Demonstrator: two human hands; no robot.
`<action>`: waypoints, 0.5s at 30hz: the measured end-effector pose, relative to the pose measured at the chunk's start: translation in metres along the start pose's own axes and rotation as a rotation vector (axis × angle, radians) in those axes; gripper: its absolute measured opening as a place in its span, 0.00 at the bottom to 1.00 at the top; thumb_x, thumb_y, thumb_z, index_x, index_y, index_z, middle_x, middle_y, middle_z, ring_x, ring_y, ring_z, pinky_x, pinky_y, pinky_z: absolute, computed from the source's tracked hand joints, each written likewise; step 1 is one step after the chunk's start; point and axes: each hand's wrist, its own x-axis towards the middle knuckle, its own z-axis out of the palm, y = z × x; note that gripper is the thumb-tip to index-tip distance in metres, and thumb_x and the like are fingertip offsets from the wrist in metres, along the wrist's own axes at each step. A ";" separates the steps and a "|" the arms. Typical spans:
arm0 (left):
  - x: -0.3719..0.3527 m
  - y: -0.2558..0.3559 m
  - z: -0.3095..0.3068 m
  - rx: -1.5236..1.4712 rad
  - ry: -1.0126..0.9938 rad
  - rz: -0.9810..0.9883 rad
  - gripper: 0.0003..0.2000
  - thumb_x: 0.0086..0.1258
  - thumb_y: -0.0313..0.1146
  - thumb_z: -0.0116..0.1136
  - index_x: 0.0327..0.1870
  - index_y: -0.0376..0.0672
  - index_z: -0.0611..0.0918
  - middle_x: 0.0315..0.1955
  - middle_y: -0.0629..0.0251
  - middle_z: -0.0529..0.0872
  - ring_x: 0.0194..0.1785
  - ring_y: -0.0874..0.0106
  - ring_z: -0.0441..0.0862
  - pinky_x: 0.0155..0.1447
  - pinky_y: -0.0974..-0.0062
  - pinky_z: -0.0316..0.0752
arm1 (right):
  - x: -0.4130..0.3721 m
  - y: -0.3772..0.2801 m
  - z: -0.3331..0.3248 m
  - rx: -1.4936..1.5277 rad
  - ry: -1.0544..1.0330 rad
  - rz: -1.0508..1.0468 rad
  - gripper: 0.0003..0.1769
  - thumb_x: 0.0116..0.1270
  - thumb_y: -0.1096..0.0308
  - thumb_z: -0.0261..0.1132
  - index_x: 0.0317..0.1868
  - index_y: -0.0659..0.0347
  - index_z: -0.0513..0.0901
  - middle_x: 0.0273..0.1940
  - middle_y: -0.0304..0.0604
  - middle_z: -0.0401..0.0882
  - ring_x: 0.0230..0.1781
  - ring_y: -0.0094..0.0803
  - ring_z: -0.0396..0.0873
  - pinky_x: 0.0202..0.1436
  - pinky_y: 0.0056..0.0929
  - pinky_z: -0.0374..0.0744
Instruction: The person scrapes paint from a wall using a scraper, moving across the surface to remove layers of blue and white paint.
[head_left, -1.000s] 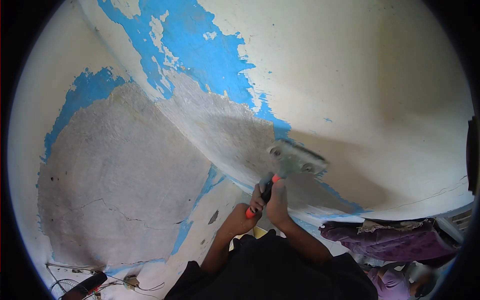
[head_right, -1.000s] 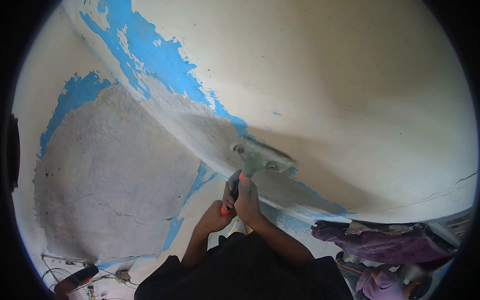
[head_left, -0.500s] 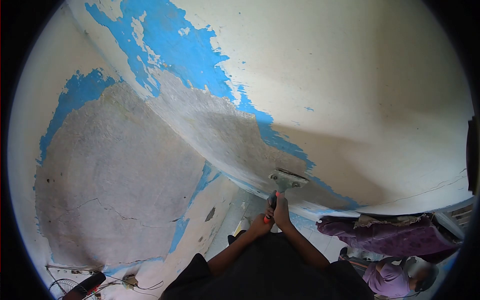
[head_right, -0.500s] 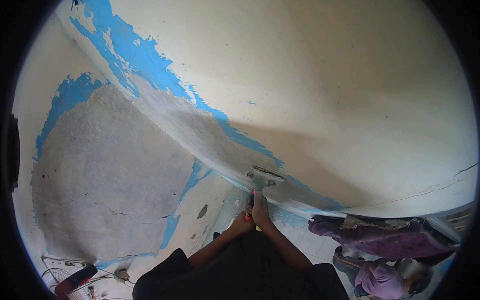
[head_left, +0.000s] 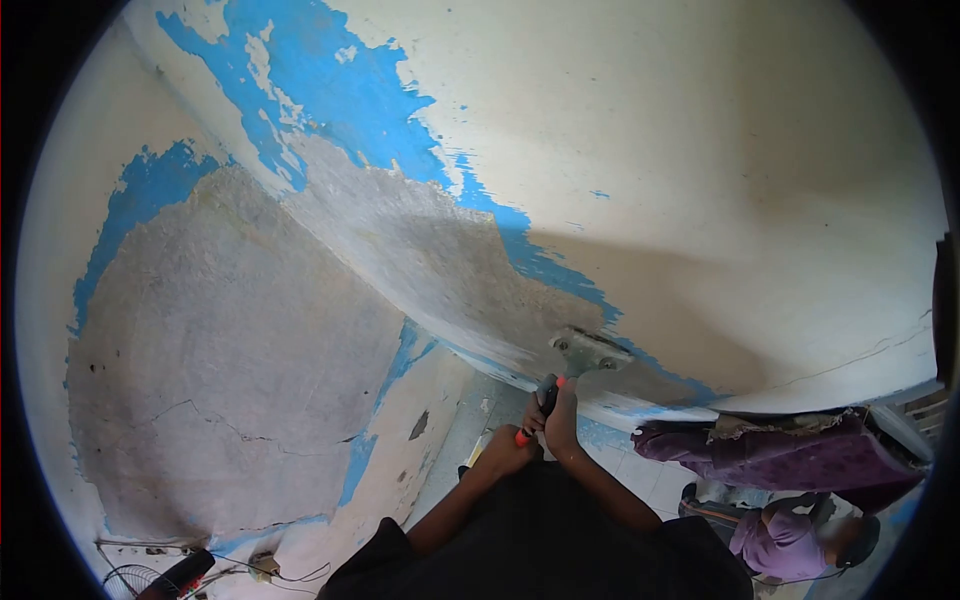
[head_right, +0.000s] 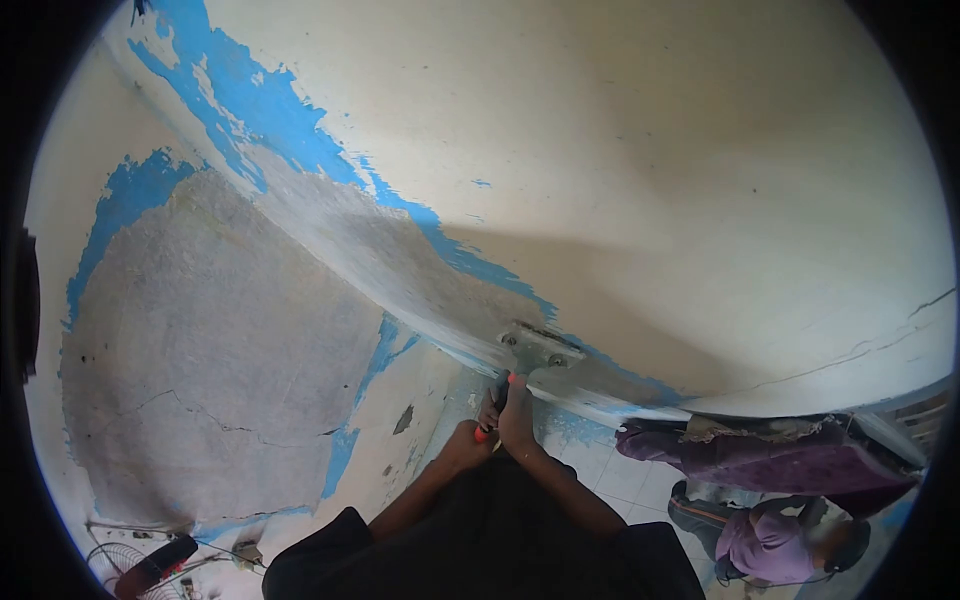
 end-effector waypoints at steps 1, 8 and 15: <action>-0.009 0.029 -0.017 0.013 -0.016 -0.003 0.19 0.60 0.42 0.58 0.25 0.28 0.80 0.22 0.39 0.82 0.32 0.49 0.85 0.38 0.56 0.75 | -0.002 -0.009 0.005 0.021 -0.017 -0.014 0.37 0.70 0.27 0.34 0.30 0.55 0.61 0.14 0.34 0.54 0.10 0.24 0.55 0.17 0.27 0.65; 0.006 -0.002 -0.006 0.037 -0.011 -0.060 0.20 0.60 0.42 0.57 0.25 0.27 0.80 0.22 0.36 0.81 0.32 0.47 0.85 0.38 0.55 0.75 | 0.003 0.013 -0.003 -0.017 -0.001 -0.010 0.37 0.69 0.26 0.35 0.30 0.56 0.62 0.14 0.35 0.54 0.10 0.25 0.56 0.16 0.28 0.66; -0.008 0.037 -0.019 -0.010 -0.018 0.049 0.20 0.61 0.42 0.56 0.25 0.27 0.79 0.21 0.38 0.81 0.30 0.49 0.85 0.37 0.56 0.74 | -0.002 -0.031 0.017 -0.033 -0.014 -0.089 0.37 0.71 0.28 0.35 0.29 0.56 0.61 0.14 0.36 0.56 0.10 0.26 0.57 0.15 0.28 0.66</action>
